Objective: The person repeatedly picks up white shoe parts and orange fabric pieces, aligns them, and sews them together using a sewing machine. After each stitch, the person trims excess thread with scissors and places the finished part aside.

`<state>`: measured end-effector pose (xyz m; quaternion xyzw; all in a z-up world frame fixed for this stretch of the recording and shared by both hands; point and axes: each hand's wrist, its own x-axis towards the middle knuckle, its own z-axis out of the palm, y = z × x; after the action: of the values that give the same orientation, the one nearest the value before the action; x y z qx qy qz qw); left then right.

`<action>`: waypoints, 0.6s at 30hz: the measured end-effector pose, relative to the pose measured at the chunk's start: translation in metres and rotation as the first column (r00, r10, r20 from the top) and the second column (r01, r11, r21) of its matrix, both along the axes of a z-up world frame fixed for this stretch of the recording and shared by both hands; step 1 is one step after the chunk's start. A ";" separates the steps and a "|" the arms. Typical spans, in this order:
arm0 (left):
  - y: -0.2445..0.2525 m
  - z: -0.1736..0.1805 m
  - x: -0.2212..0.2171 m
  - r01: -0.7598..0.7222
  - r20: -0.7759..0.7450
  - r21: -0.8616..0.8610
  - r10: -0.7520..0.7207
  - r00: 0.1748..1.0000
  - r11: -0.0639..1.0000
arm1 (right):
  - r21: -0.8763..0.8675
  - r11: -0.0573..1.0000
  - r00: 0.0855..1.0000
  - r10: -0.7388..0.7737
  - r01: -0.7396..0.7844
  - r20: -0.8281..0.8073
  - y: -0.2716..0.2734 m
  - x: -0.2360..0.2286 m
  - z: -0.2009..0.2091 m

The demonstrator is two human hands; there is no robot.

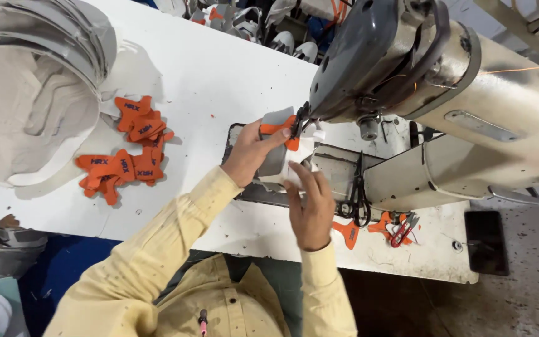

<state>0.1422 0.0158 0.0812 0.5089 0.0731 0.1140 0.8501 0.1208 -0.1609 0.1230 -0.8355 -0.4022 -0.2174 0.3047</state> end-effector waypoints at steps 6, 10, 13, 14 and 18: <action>-0.008 0.000 0.001 -0.093 0.144 0.027 0.088 0.986 0.995 | 0.093 0.986 0.982 -0.123 0.137 -0.142 0.002 -0.008 -0.010; -0.013 0.002 0.011 -0.187 0.189 0.065 0.172 0.967 0.980 | 0.081 0.984 0.981 -0.148 0.159 -0.127 0.003 -0.001 0.000; -0.015 0.007 0.014 -0.224 0.166 0.036 0.215 0.962 0.974 | 0.042 0.985 0.978 -0.159 0.166 -0.134 0.004 0.008 0.003; -0.016 0.006 0.016 -0.224 0.164 0.037 0.215 0.963 0.974 | 0.043 0.985 0.978 -0.159 0.166 -0.136 0.003 0.011 0.004; -0.015 0.005 0.021 -0.262 0.165 0.018 0.255 0.953 0.965 | 0.076 0.992 0.980 -0.083 0.098 -0.182 0.003 0.019 0.009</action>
<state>0.1629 0.0006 0.0859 0.5008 0.0677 0.2664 0.8208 0.1393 -0.1575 0.1319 -0.8554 -0.3252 -0.1723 0.3645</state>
